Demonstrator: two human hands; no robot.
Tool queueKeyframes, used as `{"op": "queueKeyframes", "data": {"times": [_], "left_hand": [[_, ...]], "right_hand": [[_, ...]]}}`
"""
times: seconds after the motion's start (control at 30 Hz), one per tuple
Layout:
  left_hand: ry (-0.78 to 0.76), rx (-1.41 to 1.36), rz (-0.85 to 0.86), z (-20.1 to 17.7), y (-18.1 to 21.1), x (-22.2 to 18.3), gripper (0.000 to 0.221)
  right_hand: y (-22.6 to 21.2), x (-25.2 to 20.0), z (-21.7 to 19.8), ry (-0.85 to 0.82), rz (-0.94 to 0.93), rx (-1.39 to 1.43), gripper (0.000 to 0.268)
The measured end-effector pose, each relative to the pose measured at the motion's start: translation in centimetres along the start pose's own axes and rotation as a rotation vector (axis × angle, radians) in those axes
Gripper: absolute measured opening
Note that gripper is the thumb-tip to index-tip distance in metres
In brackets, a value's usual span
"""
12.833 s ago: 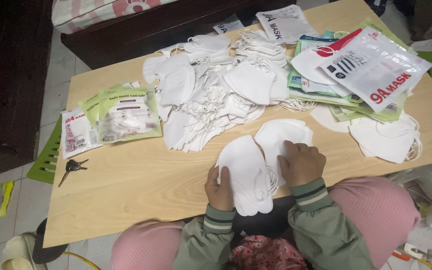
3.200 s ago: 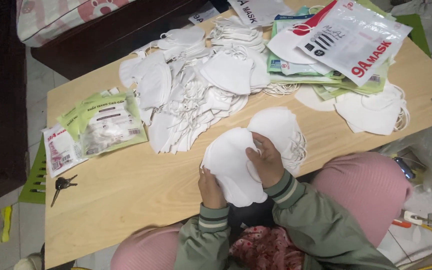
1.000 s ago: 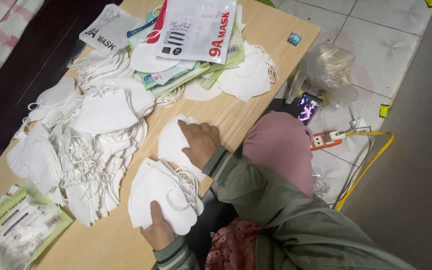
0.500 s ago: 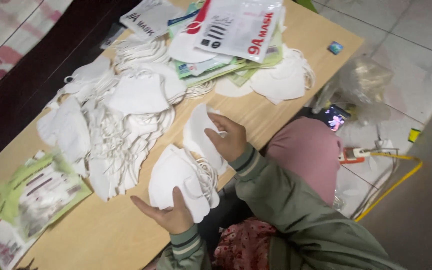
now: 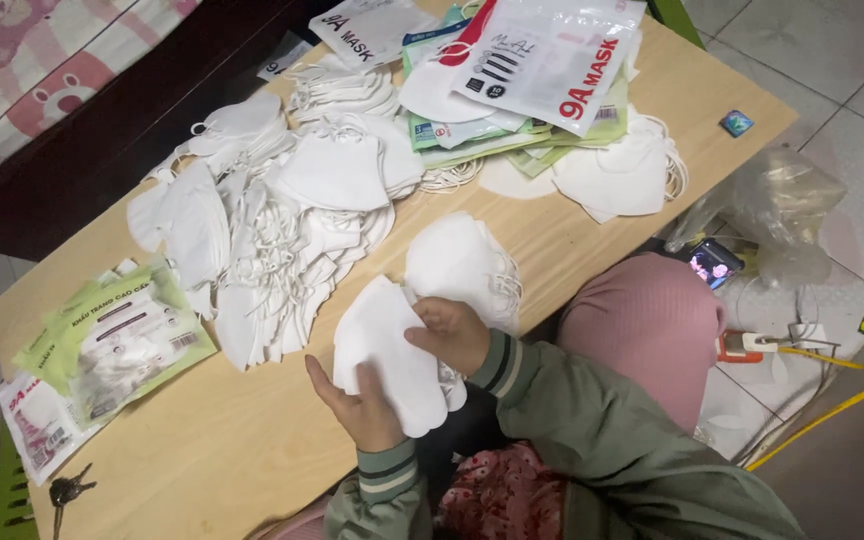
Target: Sorting and stacking white face masks on a table for packaging.
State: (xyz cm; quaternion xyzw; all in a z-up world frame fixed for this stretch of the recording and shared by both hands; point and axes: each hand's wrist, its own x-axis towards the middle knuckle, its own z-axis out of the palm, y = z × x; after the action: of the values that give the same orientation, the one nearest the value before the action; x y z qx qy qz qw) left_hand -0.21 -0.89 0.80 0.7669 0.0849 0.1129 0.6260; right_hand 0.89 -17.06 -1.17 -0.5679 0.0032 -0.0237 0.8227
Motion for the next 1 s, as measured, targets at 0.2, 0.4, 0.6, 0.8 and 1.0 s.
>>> {"op": "queueKeyframes", "data": {"times": [0.2,0.4,0.6,0.8,1.0], "left_hand": [[0.018,0.061,0.140,0.1,-0.8,-0.2,0.084],[0.029,0.109,0.267,-0.1,-1.1,-0.4,0.080],[-0.052,-0.034,0.045,-0.2,-1.1,-0.7,0.027],[-0.066,-0.016,0.051,-0.3,-0.3,-0.6,0.028],[-0.069,-0.054,-0.012,-0.3,-0.4,-0.6,0.028]], "right_hand": [[-3.6,1.7,-2.4,0.422,-0.297,-0.855,0.038],[-3.0,2.8,-6.0,0.461,-0.029,-1.439,0.078],[-2.6,2.9,-6.2,0.481,-0.234,-1.335,0.070],[-3.5,3.3,-6.0,0.488,-0.095,-1.392,0.073],[-3.1,3.0,-6.5,0.523,-0.106,-1.484,0.065]]}}
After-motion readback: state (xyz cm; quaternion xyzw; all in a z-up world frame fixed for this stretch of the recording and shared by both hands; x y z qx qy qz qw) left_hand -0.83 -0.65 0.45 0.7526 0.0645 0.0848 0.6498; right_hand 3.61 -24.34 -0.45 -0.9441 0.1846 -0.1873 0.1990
